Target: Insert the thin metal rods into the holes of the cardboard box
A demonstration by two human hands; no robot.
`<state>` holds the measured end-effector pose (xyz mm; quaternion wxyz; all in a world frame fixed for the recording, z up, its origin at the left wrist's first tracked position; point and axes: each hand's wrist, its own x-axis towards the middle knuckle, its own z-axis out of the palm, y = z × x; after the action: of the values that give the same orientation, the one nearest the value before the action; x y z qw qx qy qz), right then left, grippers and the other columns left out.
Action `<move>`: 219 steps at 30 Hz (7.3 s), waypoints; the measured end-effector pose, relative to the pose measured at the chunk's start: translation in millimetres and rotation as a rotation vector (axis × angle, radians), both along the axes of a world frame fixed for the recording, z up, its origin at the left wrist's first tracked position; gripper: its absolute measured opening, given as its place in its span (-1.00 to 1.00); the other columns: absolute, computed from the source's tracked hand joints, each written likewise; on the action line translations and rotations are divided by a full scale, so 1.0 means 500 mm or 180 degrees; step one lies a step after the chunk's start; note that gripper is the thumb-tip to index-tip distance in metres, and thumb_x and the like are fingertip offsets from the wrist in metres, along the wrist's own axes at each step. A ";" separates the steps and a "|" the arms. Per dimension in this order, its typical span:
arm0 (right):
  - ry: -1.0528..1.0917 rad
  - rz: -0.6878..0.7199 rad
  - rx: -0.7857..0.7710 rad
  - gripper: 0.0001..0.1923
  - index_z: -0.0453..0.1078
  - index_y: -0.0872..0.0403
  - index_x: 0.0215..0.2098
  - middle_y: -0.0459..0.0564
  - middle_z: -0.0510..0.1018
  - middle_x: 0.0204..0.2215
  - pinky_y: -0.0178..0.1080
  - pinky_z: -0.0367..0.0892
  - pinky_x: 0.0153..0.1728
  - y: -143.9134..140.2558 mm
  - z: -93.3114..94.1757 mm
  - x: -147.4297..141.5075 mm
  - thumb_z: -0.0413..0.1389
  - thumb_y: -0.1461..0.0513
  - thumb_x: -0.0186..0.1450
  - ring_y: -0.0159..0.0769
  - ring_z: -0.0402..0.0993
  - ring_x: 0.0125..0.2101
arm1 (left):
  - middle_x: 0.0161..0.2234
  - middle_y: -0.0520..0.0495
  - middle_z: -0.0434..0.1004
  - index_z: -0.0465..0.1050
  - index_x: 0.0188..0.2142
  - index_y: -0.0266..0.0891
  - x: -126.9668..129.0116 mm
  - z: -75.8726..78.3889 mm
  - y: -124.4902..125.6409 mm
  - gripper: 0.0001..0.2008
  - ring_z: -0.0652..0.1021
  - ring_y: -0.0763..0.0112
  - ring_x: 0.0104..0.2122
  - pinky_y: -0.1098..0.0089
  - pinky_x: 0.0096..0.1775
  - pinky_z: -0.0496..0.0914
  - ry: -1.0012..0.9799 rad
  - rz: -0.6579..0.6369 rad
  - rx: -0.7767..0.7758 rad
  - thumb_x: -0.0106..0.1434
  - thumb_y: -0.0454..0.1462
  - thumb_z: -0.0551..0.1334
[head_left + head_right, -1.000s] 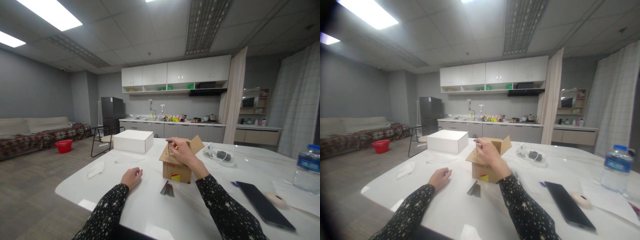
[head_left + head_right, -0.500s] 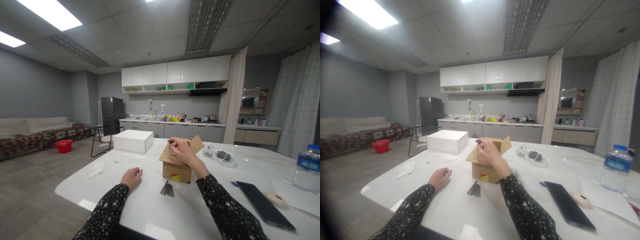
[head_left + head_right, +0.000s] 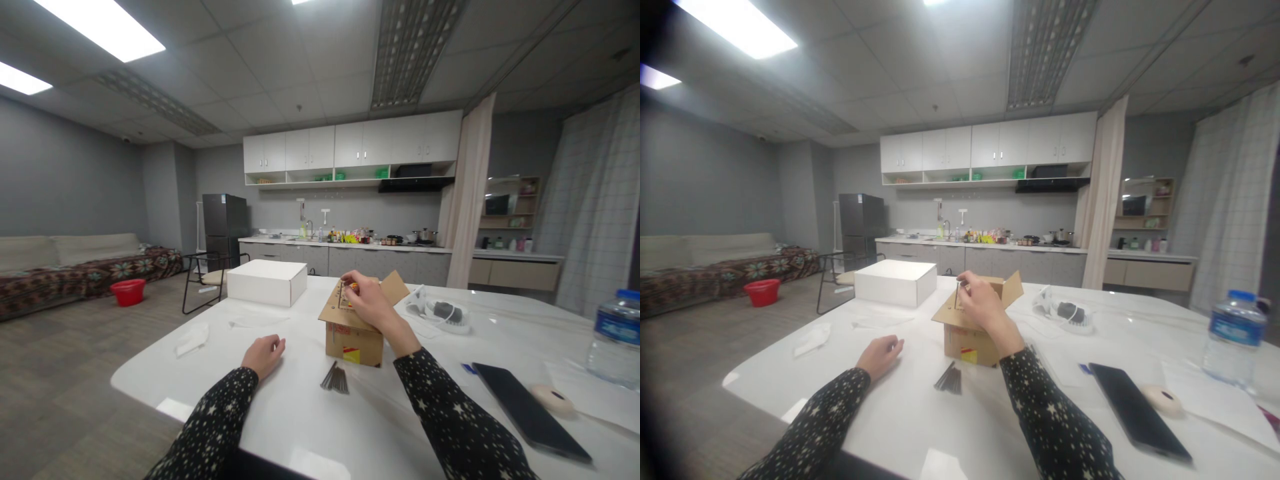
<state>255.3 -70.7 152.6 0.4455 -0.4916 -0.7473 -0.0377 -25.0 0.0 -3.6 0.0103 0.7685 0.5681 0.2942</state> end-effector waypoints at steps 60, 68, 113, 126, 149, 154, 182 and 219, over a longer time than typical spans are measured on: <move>-0.0552 0.0207 -0.0487 -0.79 0.45 0.05 -0.43 -0.05 0.57 -0.38 -0.34 0.24 -0.28 0.006 -0.013 0.004 -0.02 0.37 0.14 -0.30 0.44 -0.33 | -0.58 -0.01 0.41 0.35 -0.56 -0.21 0.005 0.015 -0.011 -0.62 0.37 0.41 -0.51 0.43 -0.39 0.14 0.0002 0.0016 -0.0091 0.25 -0.08 -0.02; -0.0601 0.0234 -0.0629 -0.79 0.46 0.04 -0.43 -0.06 0.57 -0.40 -0.33 0.24 -0.33 0.004 -0.015 0.005 0.00 0.37 0.15 -0.31 0.44 -0.37 | -0.60 0.01 0.37 0.31 -0.57 -0.20 0.002 0.008 -0.005 -0.62 0.35 0.42 -0.52 0.43 -0.40 0.12 -0.0007 -0.0017 -0.0063 0.25 -0.07 -0.03; -0.0795 0.0252 -0.0857 -0.78 0.49 0.06 -0.37 -0.02 0.57 -0.32 -0.28 0.25 -0.21 0.002 -0.014 0.004 0.00 0.35 0.18 -0.26 0.44 -0.25 | -0.58 0.00 0.39 0.33 -0.56 -0.21 0.004 0.012 -0.010 -0.63 0.35 0.42 -0.51 0.43 -0.39 0.13 0.0024 0.0031 -0.0088 0.25 -0.08 -0.01; -0.0798 0.0206 -0.0926 -0.78 0.49 0.04 -0.36 -0.03 0.57 -0.30 -0.29 0.26 -0.19 -0.005 -0.010 0.004 0.01 0.35 0.18 -0.27 0.44 -0.25 | -0.59 0.02 0.39 0.34 -0.57 -0.21 0.001 0.005 -0.002 -0.62 0.36 0.43 -0.52 0.44 -0.40 0.11 0.0016 0.0024 -0.0027 0.25 -0.08 -0.01; -0.0574 0.0471 -0.0627 -0.79 0.46 0.13 -0.27 0.04 0.56 -0.26 -0.29 0.27 -0.20 -0.047 0.026 -0.016 -0.01 0.34 0.22 -0.28 0.43 -0.23 | -0.57 -0.01 0.40 0.36 -0.55 -0.21 0.002 0.008 -0.005 -0.62 0.37 0.41 -0.50 0.43 -0.38 0.13 0.0081 0.0026 -0.0066 0.26 -0.08 -0.02; -0.0355 0.0791 -0.0314 -0.79 0.44 0.10 -0.26 -0.02 0.55 -0.27 -0.31 0.27 -0.22 -0.091 0.048 -0.044 -0.03 0.31 0.27 -0.35 0.43 -0.25 | -0.57 -0.01 0.40 0.36 -0.54 -0.21 0.004 0.010 -0.006 -0.62 0.36 0.42 -0.50 0.44 -0.38 0.13 0.0114 0.0018 -0.0087 0.26 -0.09 -0.02; -0.1368 0.0195 -0.0911 -0.56 0.37 0.12 -0.04 0.13 0.50 -0.14 -0.07 0.15 -0.03 -0.089 -0.267 -0.046 0.04 0.01 0.25 -0.05 0.34 -0.09 | -0.57 -0.01 0.42 0.40 -0.53 -0.21 0.006 0.007 -0.005 -0.63 0.39 0.41 -0.49 0.43 -0.38 0.14 0.0157 0.0046 -0.0119 0.26 -0.09 0.01; -0.1654 0.0290 -0.0689 -0.70 0.42 0.12 -0.29 0.06 0.53 -0.30 -0.12 0.04 -0.05 -0.079 -0.274 -0.076 0.00 0.07 0.29 -0.17 0.35 -0.20 | -0.57 -0.01 0.42 0.35 -0.55 -0.20 0.005 0.005 -0.004 -0.62 0.38 0.41 -0.50 0.43 -0.39 0.12 0.0183 0.0047 -0.0064 0.26 -0.07 -0.02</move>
<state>217.5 -110.3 15.8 0.1852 -0.4761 -0.8574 -0.0624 -22.6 -2.0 -1.0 -0.0004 0.7723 0.5766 0.2664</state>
